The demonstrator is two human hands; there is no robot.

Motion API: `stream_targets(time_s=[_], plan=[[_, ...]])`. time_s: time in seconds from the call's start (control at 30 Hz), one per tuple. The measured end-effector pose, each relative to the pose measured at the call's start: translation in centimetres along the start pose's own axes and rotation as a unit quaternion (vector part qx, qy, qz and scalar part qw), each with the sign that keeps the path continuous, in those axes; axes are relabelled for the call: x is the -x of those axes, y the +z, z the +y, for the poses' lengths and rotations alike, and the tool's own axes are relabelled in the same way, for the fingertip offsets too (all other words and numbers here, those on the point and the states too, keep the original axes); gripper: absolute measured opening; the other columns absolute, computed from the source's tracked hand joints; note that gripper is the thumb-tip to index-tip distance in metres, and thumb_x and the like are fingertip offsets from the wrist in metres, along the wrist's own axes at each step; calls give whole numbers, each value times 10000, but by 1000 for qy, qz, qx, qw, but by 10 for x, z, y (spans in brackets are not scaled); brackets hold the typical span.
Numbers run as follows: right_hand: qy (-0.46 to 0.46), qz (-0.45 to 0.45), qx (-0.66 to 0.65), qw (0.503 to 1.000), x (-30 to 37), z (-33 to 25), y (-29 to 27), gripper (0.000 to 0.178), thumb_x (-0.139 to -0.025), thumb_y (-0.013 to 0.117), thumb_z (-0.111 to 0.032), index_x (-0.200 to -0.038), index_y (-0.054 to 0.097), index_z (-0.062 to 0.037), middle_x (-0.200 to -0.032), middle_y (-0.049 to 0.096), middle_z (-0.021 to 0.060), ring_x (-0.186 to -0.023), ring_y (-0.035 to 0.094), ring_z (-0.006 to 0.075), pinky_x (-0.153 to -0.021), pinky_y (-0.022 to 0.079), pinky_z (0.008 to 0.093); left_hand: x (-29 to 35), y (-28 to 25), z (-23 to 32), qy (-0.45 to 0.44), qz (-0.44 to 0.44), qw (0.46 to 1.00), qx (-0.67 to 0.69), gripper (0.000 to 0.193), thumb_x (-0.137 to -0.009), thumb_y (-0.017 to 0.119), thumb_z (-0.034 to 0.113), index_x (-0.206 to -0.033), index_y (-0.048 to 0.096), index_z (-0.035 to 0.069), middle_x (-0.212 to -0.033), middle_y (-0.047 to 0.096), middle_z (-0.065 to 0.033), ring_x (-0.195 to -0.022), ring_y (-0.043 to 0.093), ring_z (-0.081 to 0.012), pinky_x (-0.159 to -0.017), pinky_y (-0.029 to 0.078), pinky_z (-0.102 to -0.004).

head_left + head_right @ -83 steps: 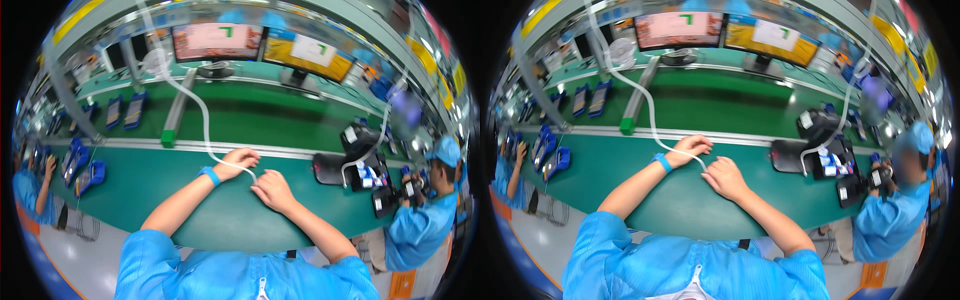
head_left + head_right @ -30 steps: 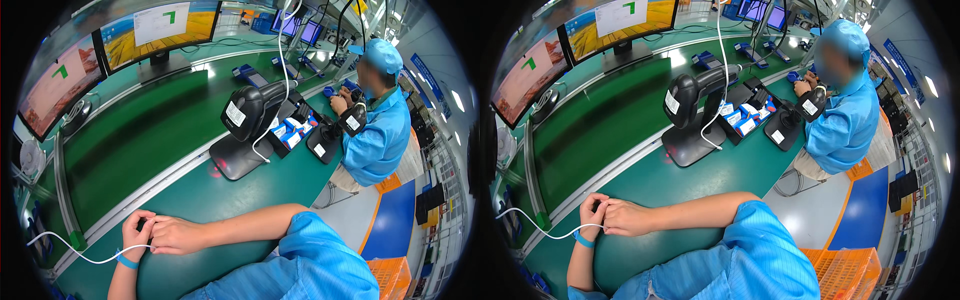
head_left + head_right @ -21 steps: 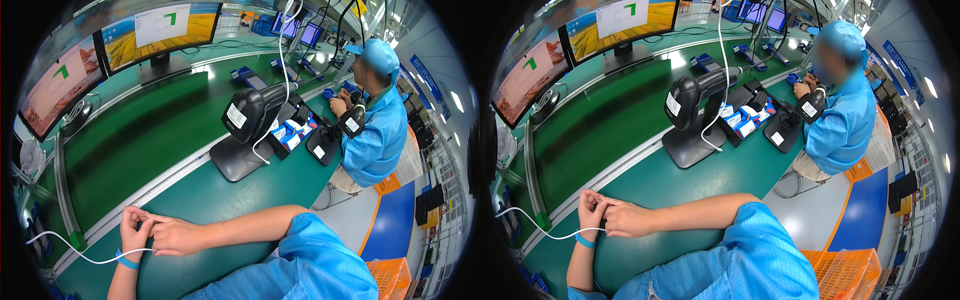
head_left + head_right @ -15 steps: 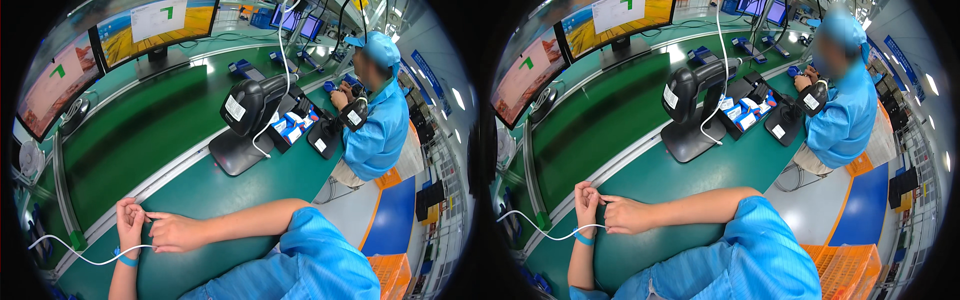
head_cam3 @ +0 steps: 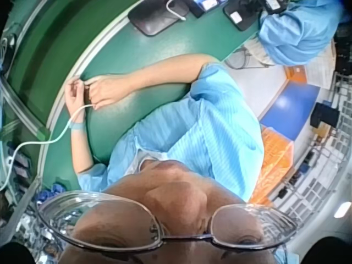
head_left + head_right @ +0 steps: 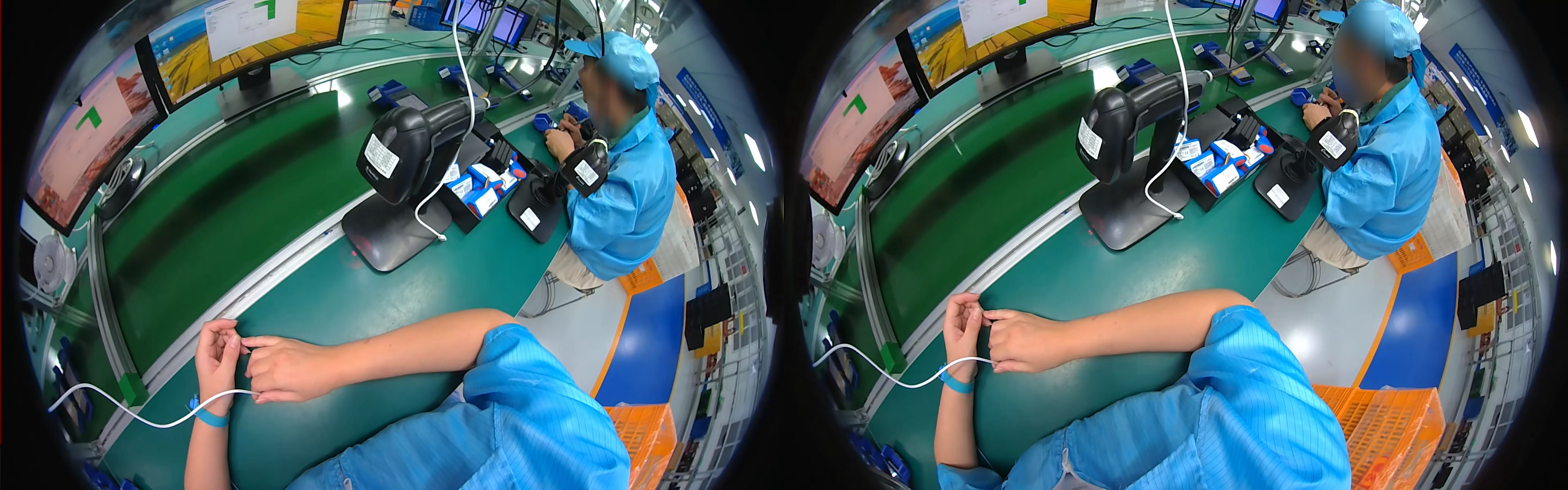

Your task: The person tests handheld electronic devices on an assembly line by tapping their screens, plugging a cable into each device by hand, and unplugging them before setting the devices onto the workbench.

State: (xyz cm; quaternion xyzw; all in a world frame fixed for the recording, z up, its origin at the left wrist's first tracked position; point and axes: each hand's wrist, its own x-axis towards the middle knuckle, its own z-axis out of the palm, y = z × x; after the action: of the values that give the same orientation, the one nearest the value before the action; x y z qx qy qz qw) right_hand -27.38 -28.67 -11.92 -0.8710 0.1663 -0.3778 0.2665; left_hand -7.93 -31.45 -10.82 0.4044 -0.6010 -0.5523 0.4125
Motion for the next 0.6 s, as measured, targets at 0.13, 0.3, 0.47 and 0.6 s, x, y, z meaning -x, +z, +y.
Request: stream_targets(time_s=[0.13, 0.3, 0.47, 0.6], plan=[[0, 10, -4, 1000, 1, 1, 2, 120, -891, 709, -206, -859, 705, -90, -872, 654, 52, -925, 627, 240, -1168, 355, 529, 0, 0, 1, -1, -2, 1000, -3, 186, -992, 586, 52, -1170, 552, 11, -880, 526, -5, -794, 527, -87, -733, 454, -226], [0, 6, -6, 1000, 0, 0, 0, 121, -895, 701, -207, -864, 708, -90, -840, 636, 43, -910, 621, 242, -1171, 352, 529, 0, 1, 2, 1, -3, 1000, -9, 184, -994, 585, 54, -1169, 554, 9, -876, 528, -5, -796, 530, -88, -733, 455, -228], [-4, 7, -6, 1000, 0, 1, 1, 120, -892, 704, -206, -863, 705, -89, -812, 613, 40, -897, 616, 244, -1174, 348, 529, 0, 1, 3, -8, -2, 1000, -10, 197, -990, 587, 61, -1177, 549, 11, -887, 518, -9, -801, 509, -89, -743, 447, -228], [-6, 12, -12, 1000, 1, 2, 1, 117, -890, 706, -205, -868, 704, -90, -813, 614, 40, -899, 615, 244, -1175, 347, 529, 0, 2, 4, -8, 2, 1000, -13, 200, -987, 588, 57, -1177, 550, 11, -887, 518, -8, -805, 509, -88, -744, 445, -227]])
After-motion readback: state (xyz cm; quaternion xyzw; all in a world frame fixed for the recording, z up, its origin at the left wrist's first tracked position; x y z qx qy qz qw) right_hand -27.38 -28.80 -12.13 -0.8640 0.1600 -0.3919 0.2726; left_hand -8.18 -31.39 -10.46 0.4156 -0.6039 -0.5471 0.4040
